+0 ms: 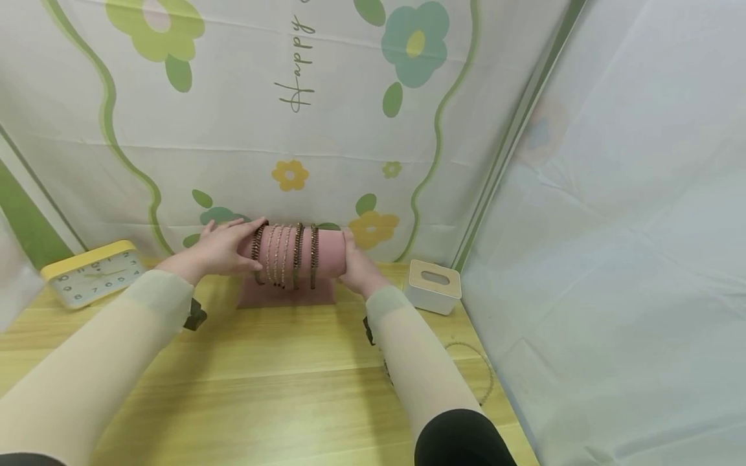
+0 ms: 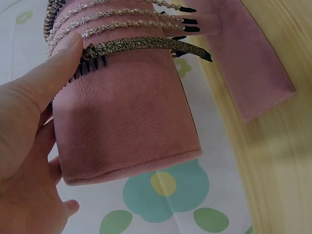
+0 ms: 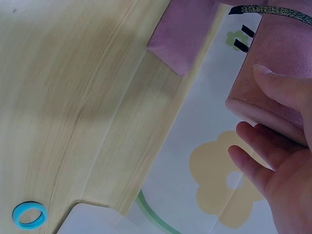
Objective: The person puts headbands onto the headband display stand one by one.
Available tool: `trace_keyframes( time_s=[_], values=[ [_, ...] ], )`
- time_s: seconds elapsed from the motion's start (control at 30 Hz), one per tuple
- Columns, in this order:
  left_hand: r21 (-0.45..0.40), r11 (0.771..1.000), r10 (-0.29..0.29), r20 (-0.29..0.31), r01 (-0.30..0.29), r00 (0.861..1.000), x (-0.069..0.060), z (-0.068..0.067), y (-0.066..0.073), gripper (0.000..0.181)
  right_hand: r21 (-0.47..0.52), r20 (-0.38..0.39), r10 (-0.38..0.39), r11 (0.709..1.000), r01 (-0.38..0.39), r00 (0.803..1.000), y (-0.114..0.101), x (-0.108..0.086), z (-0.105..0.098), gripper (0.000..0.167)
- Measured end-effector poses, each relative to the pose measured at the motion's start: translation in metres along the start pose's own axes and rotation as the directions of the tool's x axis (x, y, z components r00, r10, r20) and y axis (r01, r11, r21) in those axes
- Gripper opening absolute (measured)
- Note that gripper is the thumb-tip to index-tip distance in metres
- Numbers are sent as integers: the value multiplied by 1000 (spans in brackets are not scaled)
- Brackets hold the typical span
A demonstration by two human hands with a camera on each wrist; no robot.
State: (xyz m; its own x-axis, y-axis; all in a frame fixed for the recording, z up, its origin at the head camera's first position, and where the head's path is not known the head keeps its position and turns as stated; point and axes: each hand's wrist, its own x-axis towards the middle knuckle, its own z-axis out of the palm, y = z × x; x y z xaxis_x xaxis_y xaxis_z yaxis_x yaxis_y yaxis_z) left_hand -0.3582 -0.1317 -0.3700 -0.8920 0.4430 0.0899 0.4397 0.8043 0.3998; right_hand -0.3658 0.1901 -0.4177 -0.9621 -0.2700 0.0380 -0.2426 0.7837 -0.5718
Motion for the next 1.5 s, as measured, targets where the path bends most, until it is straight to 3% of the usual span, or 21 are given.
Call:
trace_keyframes(
  time_s=[0.23, 0.37, 0.6, 0.8, 1.1, 1.5],
  values=[
    [27, 1000, 1, 0, -1, 1000, -1, 1, 2, 105, -22, 3, 4, 1000, -3, 1000, -3, -1, -1, 119],
    [-17, 1000, -11, -4, 11, 1000, -2, 2, -1, 108, -34, 9, -7, 999, 7, 1000, -3, -1, -1, 119],
    [-101, 994, -42, -109, 31, 993, -9, 7, -27, 117, -38, 14, -26, 999, 27, 1000, -3, 0, -1, 122],
    [-124, 990, -73, -108, 60, 991, -18, 9, -45, 115, -20, 23, -44, 999, 45, 999, -1, 4, -1, 121],
    [-94, 994, -60, -116, 49, 991, -20, -1, -38, 99, -4, 28, -4, 1000, 4, 1000, 0, 0, -5, 119],
    [-9, 998, -60, -91, 59, 994, -26, -3, -25, 98, -36, 22, 16, 999, -15, 1000, 2, 1, -11, 117]
  ],
)
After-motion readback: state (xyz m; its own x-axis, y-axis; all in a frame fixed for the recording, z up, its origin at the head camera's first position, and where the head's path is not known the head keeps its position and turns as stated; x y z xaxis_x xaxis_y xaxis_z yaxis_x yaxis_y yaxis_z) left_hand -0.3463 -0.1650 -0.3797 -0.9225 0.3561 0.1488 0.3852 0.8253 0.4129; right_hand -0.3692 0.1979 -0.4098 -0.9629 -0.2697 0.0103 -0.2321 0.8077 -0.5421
